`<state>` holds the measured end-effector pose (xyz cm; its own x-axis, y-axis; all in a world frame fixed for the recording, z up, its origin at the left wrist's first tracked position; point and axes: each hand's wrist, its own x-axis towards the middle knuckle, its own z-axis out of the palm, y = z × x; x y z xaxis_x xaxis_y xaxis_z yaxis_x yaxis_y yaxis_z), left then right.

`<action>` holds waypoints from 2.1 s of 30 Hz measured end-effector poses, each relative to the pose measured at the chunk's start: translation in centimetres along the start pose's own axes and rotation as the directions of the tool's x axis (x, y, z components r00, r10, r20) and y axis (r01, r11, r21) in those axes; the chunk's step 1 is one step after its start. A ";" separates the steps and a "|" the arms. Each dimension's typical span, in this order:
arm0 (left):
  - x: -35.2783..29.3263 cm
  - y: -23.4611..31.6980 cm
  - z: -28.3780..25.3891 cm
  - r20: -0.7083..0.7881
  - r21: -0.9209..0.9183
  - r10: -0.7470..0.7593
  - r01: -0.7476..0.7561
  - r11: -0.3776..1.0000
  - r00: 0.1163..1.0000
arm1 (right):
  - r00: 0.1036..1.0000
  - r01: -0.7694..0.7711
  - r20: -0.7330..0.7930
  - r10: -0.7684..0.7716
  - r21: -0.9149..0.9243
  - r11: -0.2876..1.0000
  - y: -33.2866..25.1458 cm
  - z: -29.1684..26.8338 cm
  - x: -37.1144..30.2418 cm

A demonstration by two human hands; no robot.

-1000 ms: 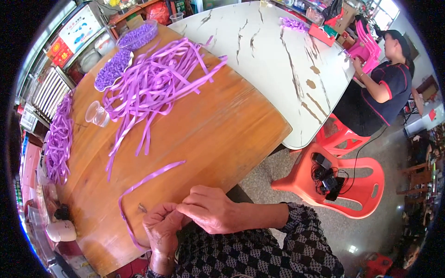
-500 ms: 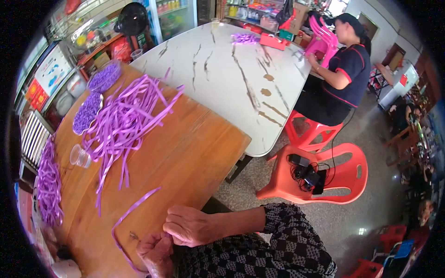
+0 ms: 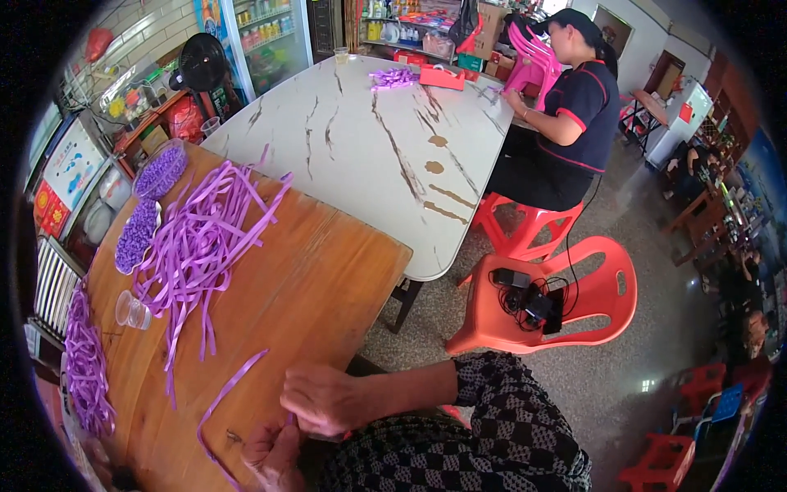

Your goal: The person picks up a purple ribbon from a pile on a wooden table and ties a series of knots along its length by hand. They form loops and thread the ribbon through to create small bundles, occasionally stretching the material to check the spacing.

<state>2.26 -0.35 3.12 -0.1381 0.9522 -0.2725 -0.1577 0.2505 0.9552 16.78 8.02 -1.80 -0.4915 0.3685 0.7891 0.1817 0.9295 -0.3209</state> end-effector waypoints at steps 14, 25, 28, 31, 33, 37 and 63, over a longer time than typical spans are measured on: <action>2.4 1.9 -8.6 -0.215 0.469 0.098 0.015 0.883 0.972 | 0.936 -0.350 -0.065 0.346 -0.271 0.897 7.8 -5.7 0.7; 2.2 2.0 -10.8 -0.148 0.261 0.095 -0.054 0.964 0.984 | 0.933 -0.255 -0.011 0.360 -0.728 0.637 11.8 -8.3 0.6; 2.2 2.5 -8.8 -0.095 0.225 0.036 -0.014 0.974 0.995 | 0.954 -0.207 0.062 0.293 -0.572 0.794 6.7 -5.2 4.3; 2.3 2.5 -6.7 0.049 0.216 -0.012 0.001 0.976 0.999 | 0.958 -0.225 0.226 0.176 0.214 0.951 1.8 -1.0 6.6; 3.1 2.6 -5.9 0.118 -0.048 -0.001 0.006 0.999 0.993 | 0.935 -0.324 0.284 0.213 0.440 0.837 0.1 1.2 6.7; 3.3 2.6 -6.4 0.165 -0.238 -0.076 0.114 0.965 0.983 | 0.913 -0.405 0.275 0.302 0.501 0.765 1.6 0.7 5.6; 2.9 0.6 -5.7 -0.012 -0.009 -0.102 0.102 0.995 0.995 | 0.994 -0.103 -0.010 0.111 0.294 0.950 -0.1 3.1 3.8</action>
<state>-3.81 1.56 2.25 -0.1328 0.9196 -0.3697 -0.1801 0.3444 0.9214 12.31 9.31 -0.43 -0.4594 0.4697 0.7539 -0.0271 0.8409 -0.5404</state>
